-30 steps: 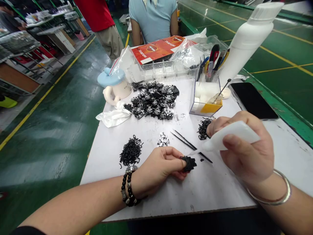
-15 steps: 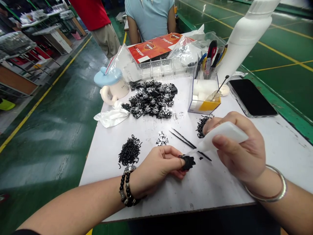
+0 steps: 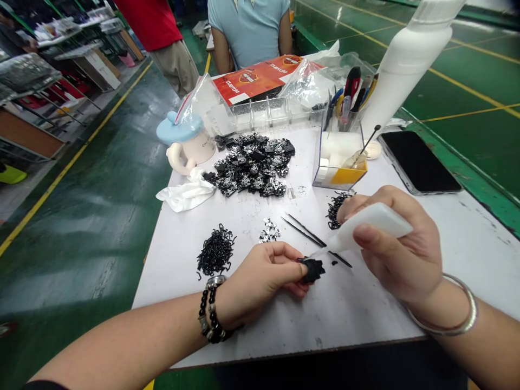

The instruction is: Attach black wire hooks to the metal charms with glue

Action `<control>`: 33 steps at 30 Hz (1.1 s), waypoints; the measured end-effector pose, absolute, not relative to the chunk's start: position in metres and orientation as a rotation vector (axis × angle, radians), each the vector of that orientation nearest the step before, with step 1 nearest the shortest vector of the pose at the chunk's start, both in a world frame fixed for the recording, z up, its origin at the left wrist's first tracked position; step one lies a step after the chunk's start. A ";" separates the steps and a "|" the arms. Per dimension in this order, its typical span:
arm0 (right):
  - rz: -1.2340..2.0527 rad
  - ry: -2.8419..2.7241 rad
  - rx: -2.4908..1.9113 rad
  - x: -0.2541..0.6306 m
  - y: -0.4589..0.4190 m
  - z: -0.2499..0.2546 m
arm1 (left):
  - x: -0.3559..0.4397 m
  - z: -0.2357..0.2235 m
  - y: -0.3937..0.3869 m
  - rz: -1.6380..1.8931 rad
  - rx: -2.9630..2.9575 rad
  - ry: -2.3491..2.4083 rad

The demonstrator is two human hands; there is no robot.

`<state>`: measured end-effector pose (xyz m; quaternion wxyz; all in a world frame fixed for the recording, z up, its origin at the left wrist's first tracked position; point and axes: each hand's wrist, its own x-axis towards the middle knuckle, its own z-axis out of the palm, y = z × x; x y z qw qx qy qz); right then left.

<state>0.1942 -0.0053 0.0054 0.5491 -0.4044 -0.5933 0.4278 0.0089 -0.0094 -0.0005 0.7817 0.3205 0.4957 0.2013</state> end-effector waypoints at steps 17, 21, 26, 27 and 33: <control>1.116 -1.235 -0.829 0.196 -0.002 0.010 | 0.010 0.000 -0.009 0.432 0.693 1.080; 1.203 -1.276 -0.744 0.195 -0.003 0.007 | 0.009 0.000 -0.009 0.427 0.694 1.089; 1.218 -1.378 -0.721 0.195 -0.004 0.002 | 0.009 0.000 -0.009 0.432 0.685 1.089; 1.212 -1.389 -0.720 0.195 -0.004 0.002 | 0.010 0.000 -0.009 0.433 0.685 1.090; 1.184 -1.427 -0.726 0.196 -0.002 0.001 | 0.011 0.000 -0.008 0.434 0.685 1.091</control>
